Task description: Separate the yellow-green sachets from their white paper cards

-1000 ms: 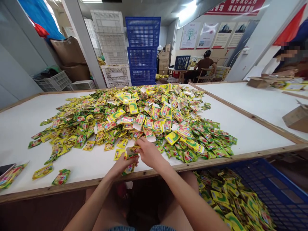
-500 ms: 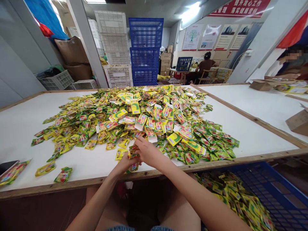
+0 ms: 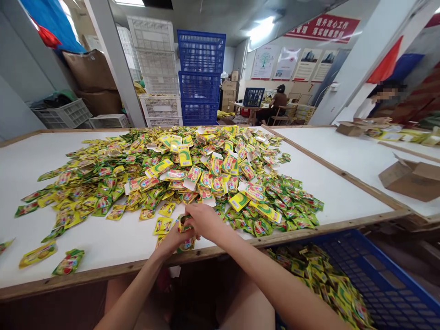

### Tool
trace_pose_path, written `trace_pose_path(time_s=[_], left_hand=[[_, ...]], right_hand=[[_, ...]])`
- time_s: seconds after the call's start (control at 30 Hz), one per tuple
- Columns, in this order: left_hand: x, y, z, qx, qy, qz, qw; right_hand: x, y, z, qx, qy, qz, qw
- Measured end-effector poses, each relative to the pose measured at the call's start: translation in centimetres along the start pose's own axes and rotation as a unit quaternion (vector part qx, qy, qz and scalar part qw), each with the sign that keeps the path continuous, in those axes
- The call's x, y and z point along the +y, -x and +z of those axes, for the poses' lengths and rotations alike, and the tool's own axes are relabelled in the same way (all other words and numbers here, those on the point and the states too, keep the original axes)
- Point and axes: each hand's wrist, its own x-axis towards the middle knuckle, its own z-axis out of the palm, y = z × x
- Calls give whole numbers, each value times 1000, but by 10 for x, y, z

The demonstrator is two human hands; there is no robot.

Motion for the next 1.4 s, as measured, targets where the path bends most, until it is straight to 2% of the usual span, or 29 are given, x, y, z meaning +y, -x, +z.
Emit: trace_pose_path(time_s=[0.1,0.2,0.37,0.47,0.57,0.63,0.73,0.83,1.0,1.1,1.27,1.4], left_hand=[[-7,-6,0,58,-27,22,998],[-10,-8,-1,95,-38,28,994],[-10,-8,-2,63,-48,35,996],[-10,-7,-3,54,-49,44,996],[-7,1,-4,76,-36,58,995],[-5,9,-6,105,-19,64,992],[-4,20,-6,130,-2,75,989],[-6,24,-6,129,0,86,988],[-7,21,-11,132,-98,79,983],[-4,21,-15,139,-145,99,975],[-5,20,-20,125,-122,111,978],[-8,19,-21,133,-122,124,976]], right_hand=[[7,3,14,47,37,-35,998],[9,9,23,67,48,-23,996],[13,18,35,119,-8,34,992],[19,21,50,108,-45,64,991],[23,24,62,111,-101,76,986],[24,26,67,125,-188,86,970],[24,31,75,156,-311,112,931],[23,37,82,183,-339,123,915],[25,34,77,173,-307,110,929],[27,27,70,169,-280,86,941],[32,21,69,112,-304,76,943],[35,25,73,138,-323,78,933]])
